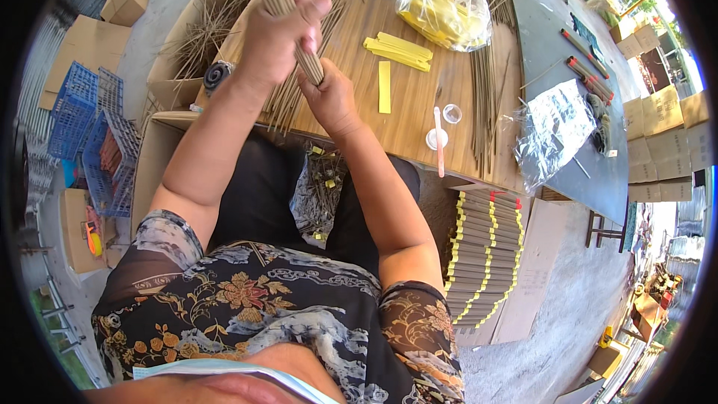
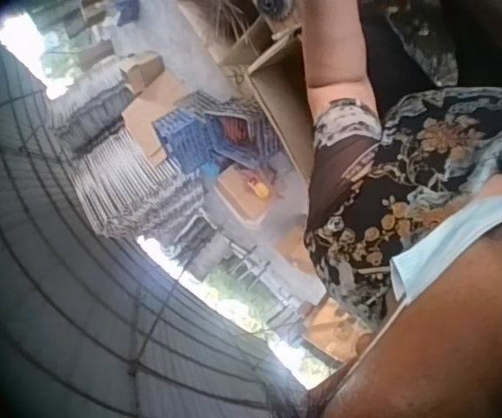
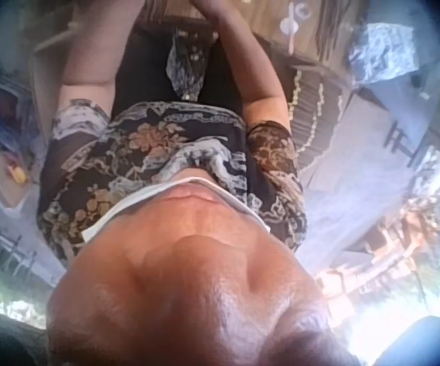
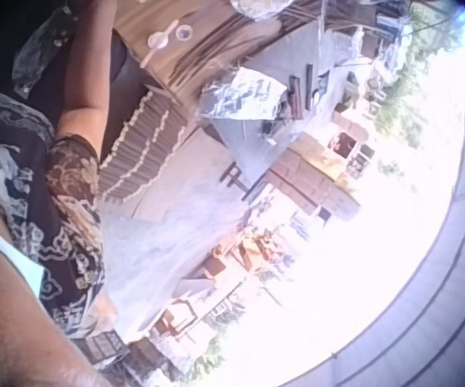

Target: The person gathers thin wooden sticks from a cardboard box, aligns them into a bundle, and secures the bundle with a yellow paper strip. The person repeats this process to create multiple bundles.

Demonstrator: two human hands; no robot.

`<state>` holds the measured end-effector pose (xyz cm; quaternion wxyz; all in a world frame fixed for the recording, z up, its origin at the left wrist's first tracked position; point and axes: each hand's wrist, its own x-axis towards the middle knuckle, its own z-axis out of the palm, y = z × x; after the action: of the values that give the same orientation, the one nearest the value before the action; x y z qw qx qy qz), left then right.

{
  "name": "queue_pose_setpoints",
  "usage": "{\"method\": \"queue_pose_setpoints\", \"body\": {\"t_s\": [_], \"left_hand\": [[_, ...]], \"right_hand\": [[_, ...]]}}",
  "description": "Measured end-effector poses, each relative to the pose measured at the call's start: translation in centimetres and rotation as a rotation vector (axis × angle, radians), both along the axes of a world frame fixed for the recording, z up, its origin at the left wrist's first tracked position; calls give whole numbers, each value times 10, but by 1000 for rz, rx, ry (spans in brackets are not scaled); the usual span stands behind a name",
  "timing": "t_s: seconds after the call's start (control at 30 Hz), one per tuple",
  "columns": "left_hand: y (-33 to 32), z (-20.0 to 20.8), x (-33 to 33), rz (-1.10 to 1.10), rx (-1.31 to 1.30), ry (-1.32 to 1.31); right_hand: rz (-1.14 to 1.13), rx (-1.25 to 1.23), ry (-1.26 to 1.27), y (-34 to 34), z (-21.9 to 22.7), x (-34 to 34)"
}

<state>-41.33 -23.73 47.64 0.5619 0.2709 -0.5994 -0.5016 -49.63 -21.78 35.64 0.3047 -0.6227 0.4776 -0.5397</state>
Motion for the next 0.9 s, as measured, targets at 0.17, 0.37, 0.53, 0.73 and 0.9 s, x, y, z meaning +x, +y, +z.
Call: {"method": "queue_pose_setpoints", "body": {"t_s": [0.17, 0.37, 0.53, 0.73, 0.9], "left_hand": [[13, 6, 1, -48, -13, 71], [1, -4, -6, -10, 56, 98], [-3, -7, -4, -14, 159, 179], [18, -12, 0, 6, 197, 149], [47, -17, 7, 22, 321, 197]], "right_hand": [[5, -70, -52, 8, 5, 2], [-30, -33, -67, 2, 1, 1], [-30, 53, -23, 5, -2, 0], [13, 2, -75, 22, -3, 9], [95, 48, -207, 52, 30, 20]]}}
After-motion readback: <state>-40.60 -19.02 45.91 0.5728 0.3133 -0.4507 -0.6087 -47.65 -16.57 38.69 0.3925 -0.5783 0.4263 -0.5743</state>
